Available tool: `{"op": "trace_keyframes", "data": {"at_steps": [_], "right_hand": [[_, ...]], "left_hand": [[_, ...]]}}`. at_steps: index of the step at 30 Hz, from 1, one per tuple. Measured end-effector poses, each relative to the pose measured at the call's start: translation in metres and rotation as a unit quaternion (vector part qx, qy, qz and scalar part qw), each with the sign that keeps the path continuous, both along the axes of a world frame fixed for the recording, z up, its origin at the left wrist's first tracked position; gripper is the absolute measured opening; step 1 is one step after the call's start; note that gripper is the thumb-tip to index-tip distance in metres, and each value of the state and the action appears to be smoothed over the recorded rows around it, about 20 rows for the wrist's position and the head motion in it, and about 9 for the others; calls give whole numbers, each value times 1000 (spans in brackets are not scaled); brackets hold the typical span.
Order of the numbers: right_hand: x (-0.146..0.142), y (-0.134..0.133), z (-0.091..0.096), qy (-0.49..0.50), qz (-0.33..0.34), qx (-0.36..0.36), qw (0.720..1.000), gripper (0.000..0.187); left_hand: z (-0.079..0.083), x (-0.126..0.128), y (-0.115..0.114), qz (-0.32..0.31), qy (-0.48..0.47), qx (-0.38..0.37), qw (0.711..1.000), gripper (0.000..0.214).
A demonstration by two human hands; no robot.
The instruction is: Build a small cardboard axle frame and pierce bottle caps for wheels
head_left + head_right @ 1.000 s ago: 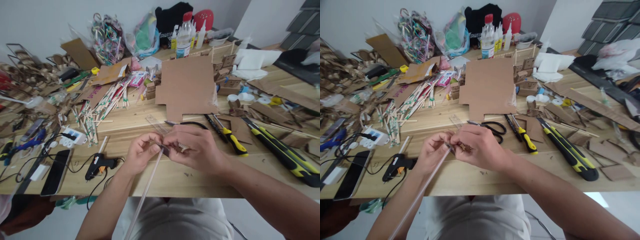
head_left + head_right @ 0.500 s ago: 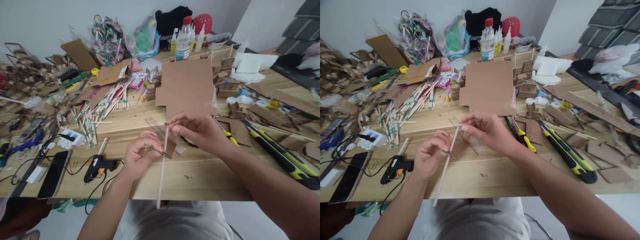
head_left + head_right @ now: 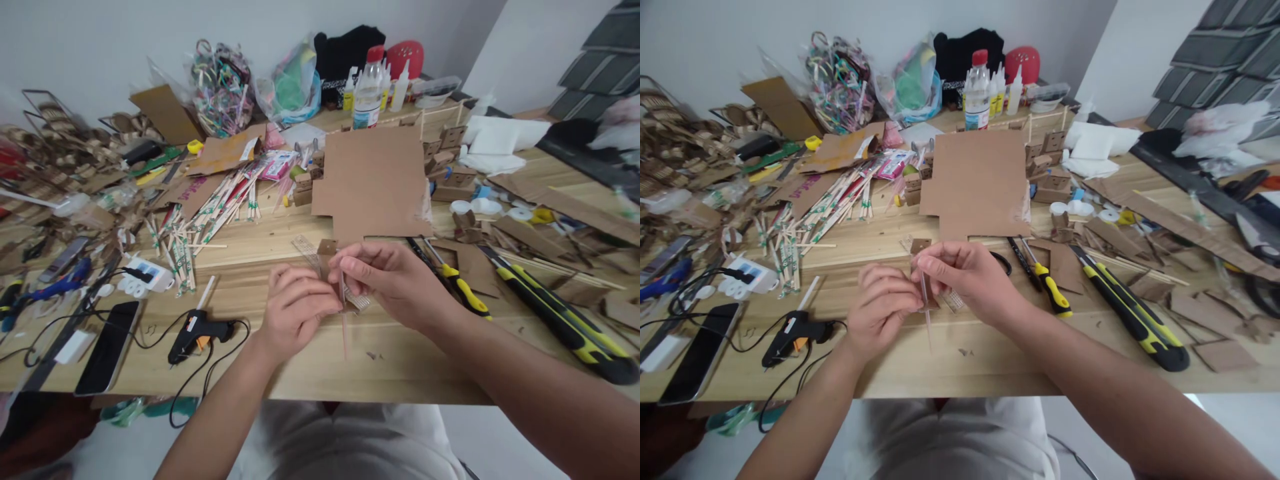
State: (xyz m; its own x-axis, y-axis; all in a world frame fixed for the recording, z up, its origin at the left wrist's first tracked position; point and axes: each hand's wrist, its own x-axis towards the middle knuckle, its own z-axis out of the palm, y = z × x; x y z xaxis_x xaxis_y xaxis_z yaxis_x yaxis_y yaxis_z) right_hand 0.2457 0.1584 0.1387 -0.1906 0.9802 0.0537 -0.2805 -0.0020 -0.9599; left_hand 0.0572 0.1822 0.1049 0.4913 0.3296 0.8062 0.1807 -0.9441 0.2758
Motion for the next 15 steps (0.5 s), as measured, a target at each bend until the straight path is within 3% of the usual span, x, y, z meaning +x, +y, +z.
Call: {"op": "trace_keyframes", "data": {"at_steps": [5, 11, 15], "right_hand": [[-1, 1, -1, 0, -30, 16, 999, 38], [-4, -2, 2, -31, 1, 16, 999, 42], [-5, -4, 2, -52, -24, 23, 998, 47]], "left_hand": [[-2, 1, -2, 1, 28, 16, 999, 23], [-2, 6, -5, 0, 26, 16, 1000, 26], [-4, 10, -7, 14, 17, 53, 998, 24]]}}
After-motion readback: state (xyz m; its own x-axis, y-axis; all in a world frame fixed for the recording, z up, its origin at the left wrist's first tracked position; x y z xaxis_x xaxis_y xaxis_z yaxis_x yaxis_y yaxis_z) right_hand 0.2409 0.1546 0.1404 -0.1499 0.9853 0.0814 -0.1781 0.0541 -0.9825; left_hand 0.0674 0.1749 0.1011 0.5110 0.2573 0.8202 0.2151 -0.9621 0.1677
